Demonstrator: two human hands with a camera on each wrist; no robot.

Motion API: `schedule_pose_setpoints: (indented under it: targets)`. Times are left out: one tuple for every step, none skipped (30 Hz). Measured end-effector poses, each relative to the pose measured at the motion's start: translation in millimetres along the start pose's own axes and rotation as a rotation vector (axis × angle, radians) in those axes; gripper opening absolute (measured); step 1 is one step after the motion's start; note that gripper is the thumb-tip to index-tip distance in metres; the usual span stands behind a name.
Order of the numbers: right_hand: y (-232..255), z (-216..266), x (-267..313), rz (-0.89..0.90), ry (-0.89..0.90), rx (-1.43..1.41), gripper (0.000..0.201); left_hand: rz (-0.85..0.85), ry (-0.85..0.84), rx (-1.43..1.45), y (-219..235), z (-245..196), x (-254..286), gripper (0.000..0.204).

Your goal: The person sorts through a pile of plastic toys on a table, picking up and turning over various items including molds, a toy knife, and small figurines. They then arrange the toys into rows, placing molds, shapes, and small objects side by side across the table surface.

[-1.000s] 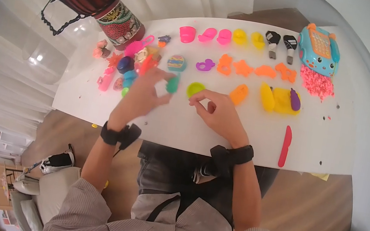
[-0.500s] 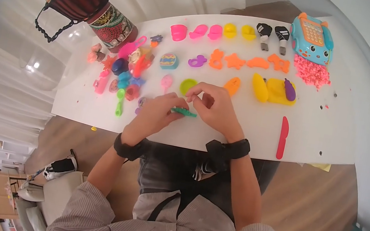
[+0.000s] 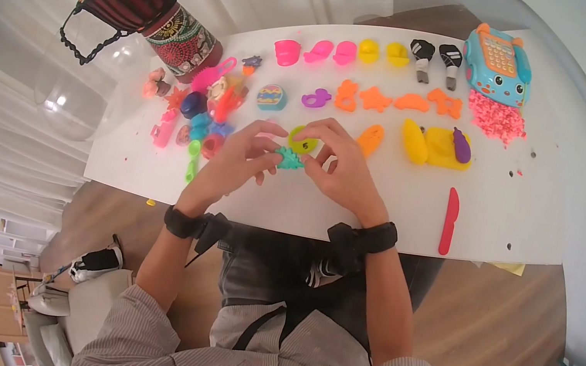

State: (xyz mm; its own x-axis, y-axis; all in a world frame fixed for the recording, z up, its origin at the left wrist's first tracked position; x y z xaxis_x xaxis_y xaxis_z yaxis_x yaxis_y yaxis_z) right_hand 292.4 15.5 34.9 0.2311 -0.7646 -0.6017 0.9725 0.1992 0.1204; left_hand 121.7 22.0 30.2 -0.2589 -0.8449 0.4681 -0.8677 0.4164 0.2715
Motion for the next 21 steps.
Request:
schedule_pose_setpoints:
  targets:
    - [0.6, -3.3, 1.1, 0.001, 0.0, 0.0, 0.022, 0.021, -0.007, 0.048, 0.9, -0.4, 0.3, 0.04]
    - [-3.5, -11.5, 3.6, 0.055, -0.046, -0.036, 0.021, 0.02, -0.007, 0.049, 1.7, -1.4, 1.5, 0.04]
    - [-8.1, -18.6, 6.7, 0.109, -0.093, -0.073, 0.021, 0.027, 0.001, 0.079, 2.2, -3.1, 3.6, 0.039]
    - [-7.8, -21.6, 8.4, 0.11, -0.093, -0.073, 0.021, 0.034, 0.008, 0.11, 3.0, -4.1, 5.3, 0.039]
    - [-8.5, -23.3, 9.2, 0.116, -0.108, -0.078, 0.021, 0.034, 0.008, 0.111, 4.4, -4.5, 6.2, 0.039]
    - [-9.4, -24.7, 9.8, 0.122, -0.123, -0.082, 0.021, 0.051, 0.019, 0.135, 5.3, -3.9, 6.6, 0.038]
    - [-10.8, -24.8, 9.7, 0.123, -0.123, -0.083, 0.021, 0.07, 0.03, 0.158, 6.0, -3.5, 7.2, 0.038]
    - [-10.1, -23.3, 8.6, 0.073, -0.112, -0.116, 0.022, 0.069, 0.031, 0.159, 7.6, -4.6, 8.9, 0.038]
    - [-8.7, -22.0, 7.7, 0.024, -0.102, -0.148, 0.023, 0.08, 0.058, 0.203, 8.5, -3.8, 10.5, 0.038]
    - [-9.2, -21.0, 7.3, 0.024, -0.102, -0.148, 0.023, 0.091, 0.085, 0.247, 9.2, -2.2, 11.2, 0.037]
    - [-8.8, -21.1, 7.1, 0.019, -0.121, -0.146, 0.023, 0.091, 0.085, 0.247, 10.2, -1.6, 11.5, 0.037]
    - [-8.3, -22.0, 7.2, 0.014, -0.139, -0.143, 0.022, 0.101, 0.051, 0.22, 10.0, -3.7, 12.2, 0.039]
    - [-8.4, -22.5, 7.1, 0.015, -0.139, -0.143, 0.022, 0.111, 0.018, 0.193, 9.6, -6.0, 12.9, 0.041]
    - [-8.0, -23.9, 7.3, 0.01, -0.147, -0.138, 0.023, 0.111, 0.018, 0.193, 10.3, -5.7, 12.6, 0.041]
    - [-7.8, -24.9, 7.3, 0.005, -0.154, -0.134, 0.023, 0.091, -0.015, 0.149, 12.0, -8.1, 12.8, 0.04]
    - [-8.0, -24.7, 7.3, 0.007, -0.154, -0.134, 0.023, 0.07, -0.047, 0.105, 13.9, -10.2, 13.0, 0.039]
    - [-7.8, -25.3, 7.6, -0.002, -0.178, -0.14, 0.024, 0.068, -0.047, 0.106, 15.8, -7.9, 10.9, 0.039]
    - [-7.6, -26.4, 8.1, -0.011, -0.202, -0.145, 0.025, 0.06, -0.06, 0.093, 18.3, -4.9, 7.6, 0.038]
    - [-7.1, -26.6, 8.0, -0.009, -0.201, -0.145, 0.025, 0.051, -0.074, 0.079, 20.0, -2.6, 4.9, 0.037]
    - [-6.4, -27.5, 8.4, 0.002, -0.21, -0.142, 0.025, 0.05, -0.074, 0.08, 20.3, -0.9, 2.9, 0.037]
    - [-6.4, -28.1, 8.5, 0.013, -0.219, -0.139, 0.026, 0.005, -0.081, 0.083, 23.5, 0.0, 1.0, 0.035]
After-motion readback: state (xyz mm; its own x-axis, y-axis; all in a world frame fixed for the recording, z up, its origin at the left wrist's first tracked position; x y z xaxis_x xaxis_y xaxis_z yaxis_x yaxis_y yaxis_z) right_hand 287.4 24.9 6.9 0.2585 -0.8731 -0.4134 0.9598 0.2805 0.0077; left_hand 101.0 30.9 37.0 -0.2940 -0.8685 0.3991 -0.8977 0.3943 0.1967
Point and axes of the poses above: each hand's wrist, its own x-axis away from the middle knuckle, its own y-axis out of the back of the hand, z = x × y, the point moved 9 cm from there along -x, towards the middle knuckle, and after that the axes turned 15 degrees about y, right-handed, at the moved point
